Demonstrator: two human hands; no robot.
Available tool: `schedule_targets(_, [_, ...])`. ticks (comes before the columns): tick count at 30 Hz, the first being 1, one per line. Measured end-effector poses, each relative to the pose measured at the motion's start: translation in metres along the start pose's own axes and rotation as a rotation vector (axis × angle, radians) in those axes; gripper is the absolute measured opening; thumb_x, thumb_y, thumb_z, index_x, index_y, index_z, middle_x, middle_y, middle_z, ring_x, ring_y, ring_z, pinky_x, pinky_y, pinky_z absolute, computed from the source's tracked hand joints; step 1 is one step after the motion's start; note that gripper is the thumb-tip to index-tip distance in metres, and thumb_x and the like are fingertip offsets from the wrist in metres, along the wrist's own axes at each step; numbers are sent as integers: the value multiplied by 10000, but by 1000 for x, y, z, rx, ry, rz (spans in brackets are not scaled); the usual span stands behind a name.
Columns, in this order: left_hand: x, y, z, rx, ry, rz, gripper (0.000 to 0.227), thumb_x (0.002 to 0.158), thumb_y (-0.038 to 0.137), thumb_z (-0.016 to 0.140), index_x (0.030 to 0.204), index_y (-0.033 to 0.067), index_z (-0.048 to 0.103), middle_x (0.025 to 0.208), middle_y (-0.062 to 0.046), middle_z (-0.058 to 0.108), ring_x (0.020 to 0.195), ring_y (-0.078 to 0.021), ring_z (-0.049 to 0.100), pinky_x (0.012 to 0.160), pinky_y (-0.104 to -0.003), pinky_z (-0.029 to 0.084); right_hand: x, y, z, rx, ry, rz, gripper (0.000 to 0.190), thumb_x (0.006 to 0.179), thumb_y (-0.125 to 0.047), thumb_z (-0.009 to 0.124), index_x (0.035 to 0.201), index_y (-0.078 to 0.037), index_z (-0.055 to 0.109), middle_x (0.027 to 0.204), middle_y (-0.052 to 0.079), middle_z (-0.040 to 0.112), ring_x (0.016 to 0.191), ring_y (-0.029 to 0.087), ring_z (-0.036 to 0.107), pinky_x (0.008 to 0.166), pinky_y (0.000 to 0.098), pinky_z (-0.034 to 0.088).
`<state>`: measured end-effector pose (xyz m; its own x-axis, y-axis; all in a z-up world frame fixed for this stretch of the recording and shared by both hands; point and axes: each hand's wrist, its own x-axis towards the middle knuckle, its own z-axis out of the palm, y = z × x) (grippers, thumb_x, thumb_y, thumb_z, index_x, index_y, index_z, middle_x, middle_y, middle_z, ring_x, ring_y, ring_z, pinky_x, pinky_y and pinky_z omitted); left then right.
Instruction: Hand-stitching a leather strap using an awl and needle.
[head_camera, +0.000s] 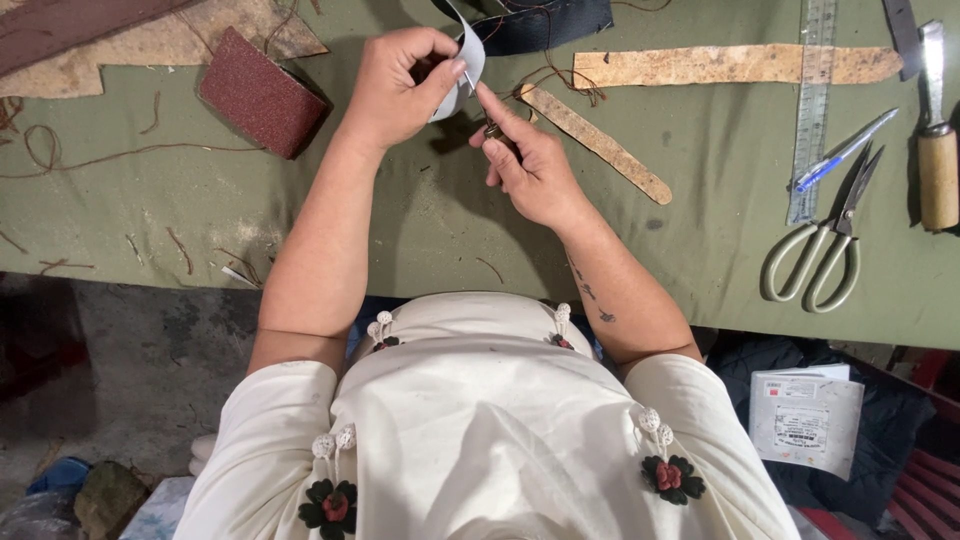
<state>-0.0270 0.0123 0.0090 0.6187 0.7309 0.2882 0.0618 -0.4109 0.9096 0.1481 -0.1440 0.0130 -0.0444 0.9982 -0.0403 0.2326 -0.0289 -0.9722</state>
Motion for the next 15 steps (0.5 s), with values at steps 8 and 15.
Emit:
schedule_targets(8, [-2,4,20,279,132,167,67,1020,75,654,977,37,689,835,-68,706,691,-202,630,633,-360,465,3,7,-1,-112,44,-24,468,1148,-311,520,1588,-280,363,1010,-2,772,663,65,711,748,220,609])
schedule_targets(15, [-6,-8,26,445,164,234,164,1097,129,651,971,30,685,783,-52,668,636,-216,580,574,-362,437,4,-3,-4,-107,28,79,500,1118,-179,530,1587,-276,386,767,-45,679,623,83,691,753,233,557])
